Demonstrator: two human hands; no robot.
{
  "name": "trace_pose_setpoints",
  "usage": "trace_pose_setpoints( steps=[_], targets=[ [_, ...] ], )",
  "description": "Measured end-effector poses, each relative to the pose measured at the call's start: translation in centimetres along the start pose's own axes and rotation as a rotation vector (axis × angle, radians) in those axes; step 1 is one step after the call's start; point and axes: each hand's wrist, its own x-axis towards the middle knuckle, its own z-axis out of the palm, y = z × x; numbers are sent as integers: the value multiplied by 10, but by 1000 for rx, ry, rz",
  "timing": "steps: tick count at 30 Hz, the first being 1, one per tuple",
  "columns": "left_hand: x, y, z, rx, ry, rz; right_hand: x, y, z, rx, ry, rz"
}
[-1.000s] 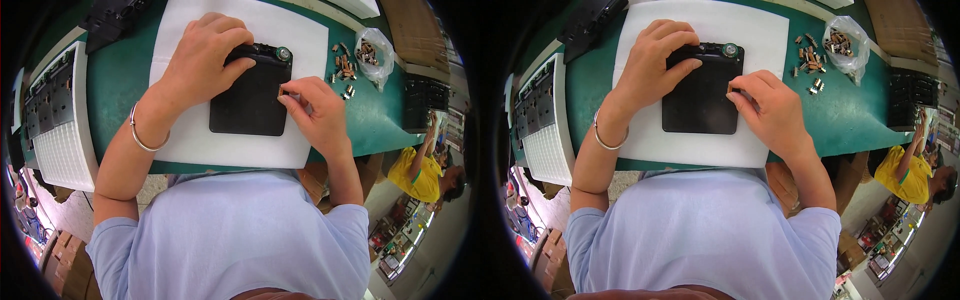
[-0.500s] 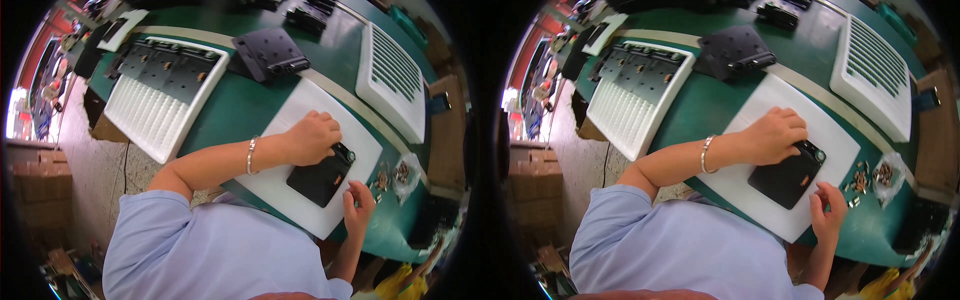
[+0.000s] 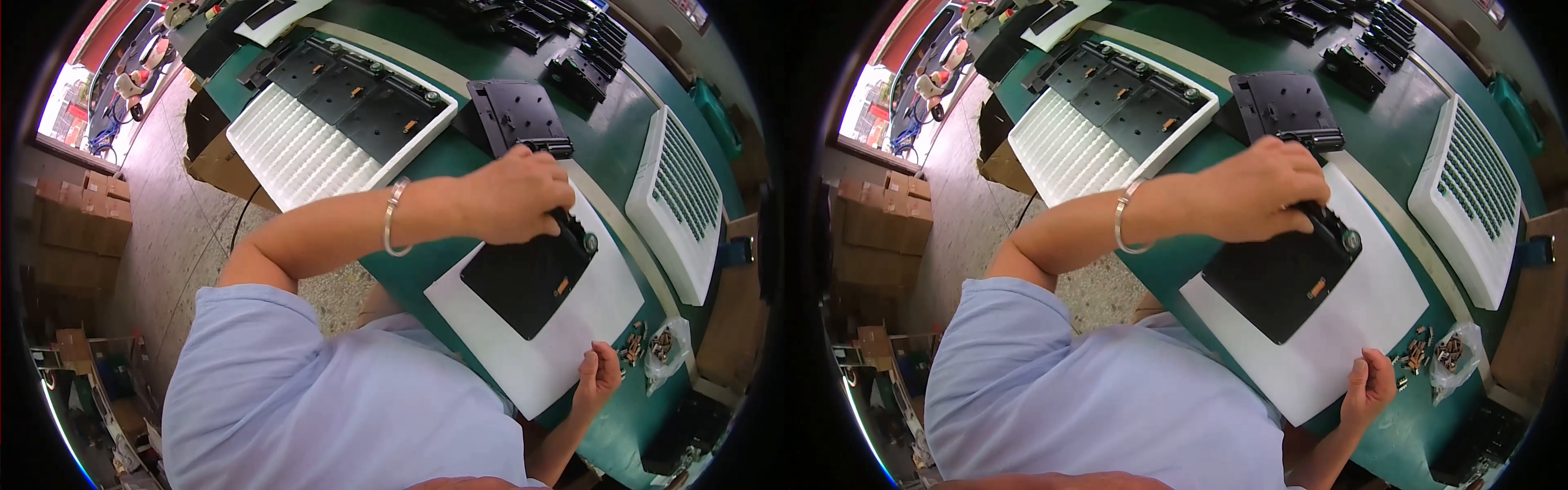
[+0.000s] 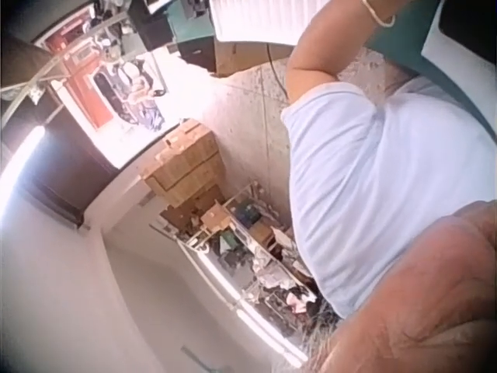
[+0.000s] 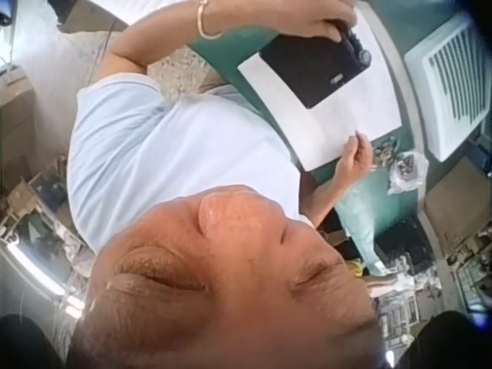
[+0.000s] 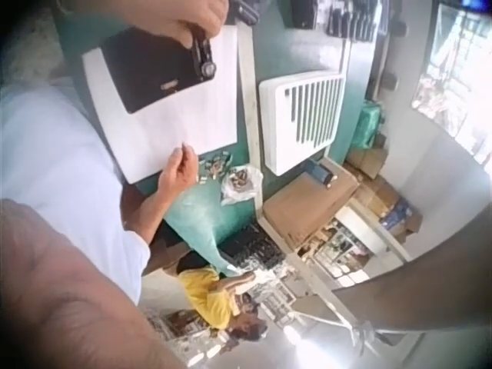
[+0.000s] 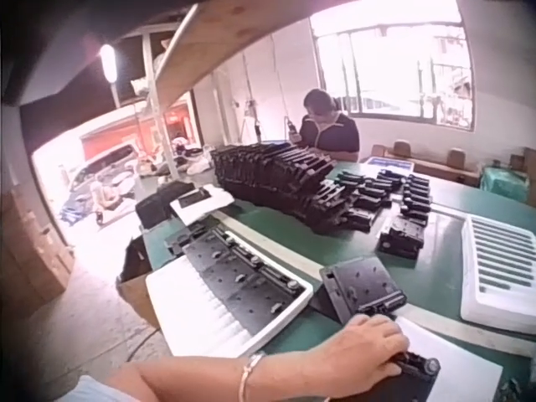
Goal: The person assembles small components into a plastic housing by hand at a factory workstation.
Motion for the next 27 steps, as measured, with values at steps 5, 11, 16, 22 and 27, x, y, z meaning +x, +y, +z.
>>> trace_pose_setpoints(
  steps=[5, 11, 16, 22, 27],
  targets=[
    [-27, -36, -81, 140, 120, -9, 1, 4, 0, 2, 1, -30],
    [-104, -103, -157, 234, 106, -174, 10, 1, 2, 21, -19, 2],
    [-140, -119, -168, 296, 45, -278, 1, 5, -4, 1, 20, 20],
    [-209, -152, -231, 376, 183, -491, 2, 3, -4, 11, 15, 30],
    [-242, -192, -280, 403, 222, -622, 4, 0, -3, 27, 45, 51]
  ],
)
